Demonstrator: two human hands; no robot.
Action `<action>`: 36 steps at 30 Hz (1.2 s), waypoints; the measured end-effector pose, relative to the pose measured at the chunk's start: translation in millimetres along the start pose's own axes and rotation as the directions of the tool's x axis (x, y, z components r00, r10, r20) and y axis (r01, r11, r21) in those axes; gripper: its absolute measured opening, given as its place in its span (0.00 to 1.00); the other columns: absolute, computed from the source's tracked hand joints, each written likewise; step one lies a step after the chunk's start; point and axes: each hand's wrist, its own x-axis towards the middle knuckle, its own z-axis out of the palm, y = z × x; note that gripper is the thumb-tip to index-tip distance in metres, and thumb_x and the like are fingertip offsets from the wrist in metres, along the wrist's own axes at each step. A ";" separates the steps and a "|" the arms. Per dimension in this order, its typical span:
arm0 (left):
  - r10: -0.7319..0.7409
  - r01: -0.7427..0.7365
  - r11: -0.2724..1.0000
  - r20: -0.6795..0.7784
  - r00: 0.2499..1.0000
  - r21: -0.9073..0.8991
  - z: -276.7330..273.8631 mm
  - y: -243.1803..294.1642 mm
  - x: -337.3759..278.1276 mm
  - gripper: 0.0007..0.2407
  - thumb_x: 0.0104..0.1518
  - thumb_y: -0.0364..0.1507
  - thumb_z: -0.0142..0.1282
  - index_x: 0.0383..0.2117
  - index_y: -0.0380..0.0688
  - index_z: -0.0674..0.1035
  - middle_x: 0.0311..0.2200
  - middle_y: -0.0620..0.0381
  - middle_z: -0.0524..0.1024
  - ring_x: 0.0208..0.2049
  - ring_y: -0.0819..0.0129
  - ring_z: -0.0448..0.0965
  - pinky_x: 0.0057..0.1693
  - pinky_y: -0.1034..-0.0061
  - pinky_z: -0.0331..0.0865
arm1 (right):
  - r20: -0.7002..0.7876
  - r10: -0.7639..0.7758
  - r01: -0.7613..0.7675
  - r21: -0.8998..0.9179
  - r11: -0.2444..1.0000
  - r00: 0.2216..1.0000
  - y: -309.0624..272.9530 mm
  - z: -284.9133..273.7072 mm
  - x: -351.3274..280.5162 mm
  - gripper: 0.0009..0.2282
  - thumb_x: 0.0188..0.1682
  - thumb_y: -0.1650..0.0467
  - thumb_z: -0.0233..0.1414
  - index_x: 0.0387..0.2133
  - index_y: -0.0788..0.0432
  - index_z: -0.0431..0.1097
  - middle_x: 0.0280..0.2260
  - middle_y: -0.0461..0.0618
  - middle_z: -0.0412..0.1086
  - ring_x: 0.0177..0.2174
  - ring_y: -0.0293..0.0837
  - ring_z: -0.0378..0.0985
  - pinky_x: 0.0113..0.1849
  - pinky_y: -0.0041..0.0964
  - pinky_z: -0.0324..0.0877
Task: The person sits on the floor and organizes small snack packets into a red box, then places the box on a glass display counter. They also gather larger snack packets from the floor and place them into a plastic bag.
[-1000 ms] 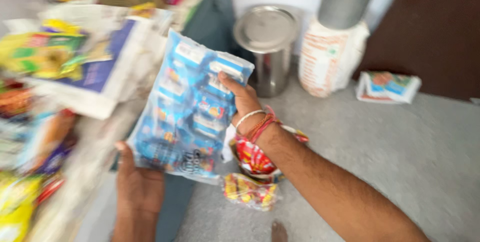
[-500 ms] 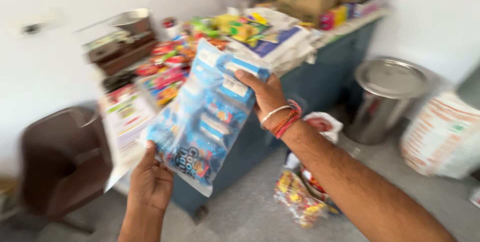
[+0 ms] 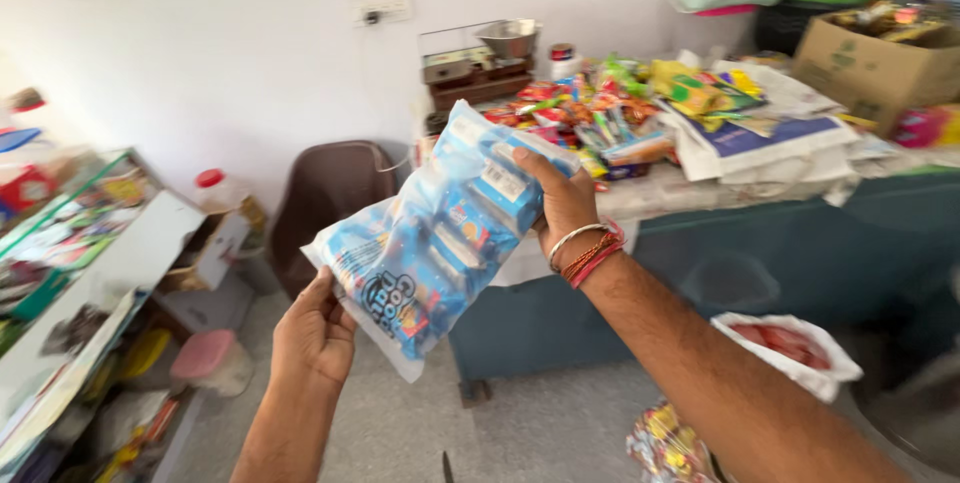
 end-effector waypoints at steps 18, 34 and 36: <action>0.013 0.025 0.979 -0.179 0.984 0.204 -273.1 208.8 20.5 0.16 0.59 0.32 0.53 0.49 0.34 0.73 0.42 0.47 0.75 0.46 0.53 0.77 0.55 0.55 0.75 | 0.455 -0.052 0.124 -0.130 0.984 0.889 177.6 303.3 -115.2 0.30 0.40 0.69 0.66 0.56 0.63 0.62 0.47 0.56 0.73 0.45 0.44 0.79 0.44 0.41 0.81; 0.631 -0.468 0.215 0.244 0.736 0.857 -282.5 431.6 14.7 0.26 0.56 0.34 0.61 0.62 0.43 0.70 0.41 0.50 0.79 0.40 0.67 0.76 0.46 0.74 0.70 | 0.834 0.151 0.092 -0.234 0.968 0.530 297.4 469.7 -135.9 0.36 0.40 0.64 0.66 0.63 0.61 0.58 0.47 0.55 0.73 0.46 0.43 0.79 0.46 0.38 0.78; 0.628 -0.418 0.003 0.324 0.708 0.908 -290.0 452.6 38.7 0.20 0.57 0.34 0.60 0.55 0.41 0.78 0.40 0.53 0.81 0.39 0.66 0.75 0.47 0.74 0.69 | 0.834 0.182 0.035 -0.234 0.972 0.520 317.2 486.7 -122.8 0.38 0.39 0.63 0.66 0.63 0.60 0.57 0.47 0.56 0.74 0.46 0.44 0.78 0.46 0.39 0.78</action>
